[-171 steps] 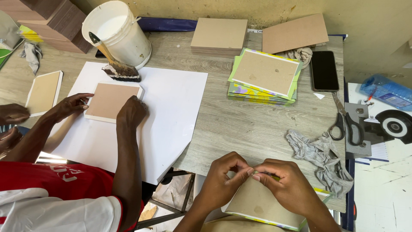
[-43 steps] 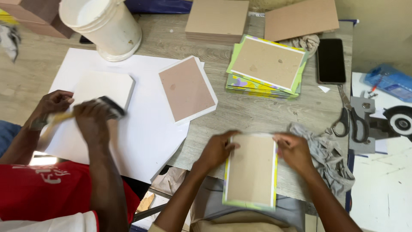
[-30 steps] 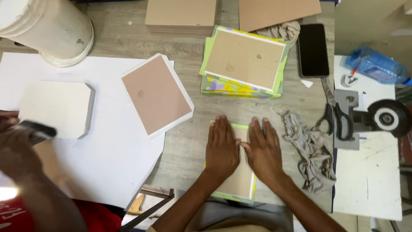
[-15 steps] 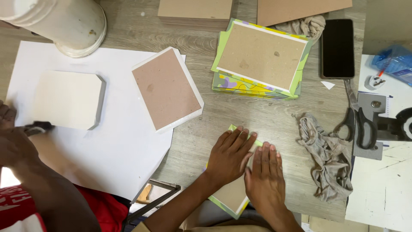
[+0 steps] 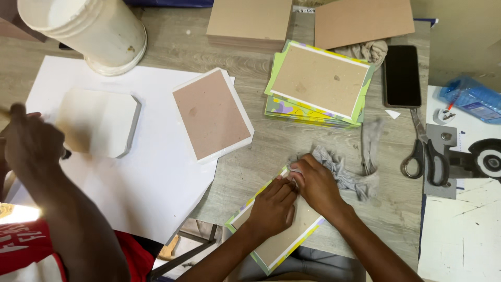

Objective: The person applies glue to the edges of a book cover using a brush and then presses a cardboard piece onto the glued area. They repeat this process for multiple book covers, stacking the finished items on the table.

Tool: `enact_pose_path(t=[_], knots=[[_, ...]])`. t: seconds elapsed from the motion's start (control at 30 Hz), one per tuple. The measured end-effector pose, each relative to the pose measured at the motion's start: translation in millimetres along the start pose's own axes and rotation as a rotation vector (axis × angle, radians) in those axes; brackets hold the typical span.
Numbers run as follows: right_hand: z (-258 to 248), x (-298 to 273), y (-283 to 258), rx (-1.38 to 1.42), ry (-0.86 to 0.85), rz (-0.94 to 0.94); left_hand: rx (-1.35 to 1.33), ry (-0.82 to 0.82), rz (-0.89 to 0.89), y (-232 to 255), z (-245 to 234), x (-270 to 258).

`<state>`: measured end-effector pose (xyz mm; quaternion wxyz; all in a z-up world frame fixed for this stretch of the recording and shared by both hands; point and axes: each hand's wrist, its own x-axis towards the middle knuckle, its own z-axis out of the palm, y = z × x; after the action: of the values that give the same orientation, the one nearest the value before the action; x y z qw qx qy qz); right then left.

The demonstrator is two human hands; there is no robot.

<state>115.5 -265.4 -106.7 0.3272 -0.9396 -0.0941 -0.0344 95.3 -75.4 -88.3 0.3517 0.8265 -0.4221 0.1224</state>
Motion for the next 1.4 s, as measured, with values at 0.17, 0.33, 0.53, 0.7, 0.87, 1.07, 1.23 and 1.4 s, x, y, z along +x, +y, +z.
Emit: enact_pose_path(t=[0.17, 0.33, 0.53, 0.7, 0.87, 1.07, 1.23, 1.4], knots=[[-57.2, -76.9, 14.9, -0.034, -0.245, 0.117, 0.049, 0.018, -0.046, 3.1, 1.2, 4.1], [-34.8, -2.8, 19.7, -0.079, -0.368, -0.052, -0.023, 0.005, -0.039, -5.8, 2.4, -1.5], [-27.3, 39.8, 6.8, 0.001, -0.311, -0.087, 0.022, 0.078, -0.054, -3.7, 6.7, 0.3], [-78.8, -57.3, 15.2, -0.192, -0.616, 0.189, 0.010, 0.099, -0.084, -5.6, 11.3, -5.5], [-51.6, -3.0, 15.3, -0.095, -0.518, 0.084, -0.037, 0.112, -0.078, -7.8, 6.0, 0.1], [2.4, 58.6, -6.6, 0.000, -0.265, -0.064, 0.033, 0.133, -0.108, -6.2, 13.0, -5.8], [-32.7, -14.3, -1.1, 0.113, -0.217, 0.025, 0.050, 0.117, -0.143, -8.6, 18.0, -9.2], [-62.5, -91.8, 6.1, 0.029, -0.382, 0.374, 0.047, 0.125, -0.119, -8.0, 15.9, -7.7]])
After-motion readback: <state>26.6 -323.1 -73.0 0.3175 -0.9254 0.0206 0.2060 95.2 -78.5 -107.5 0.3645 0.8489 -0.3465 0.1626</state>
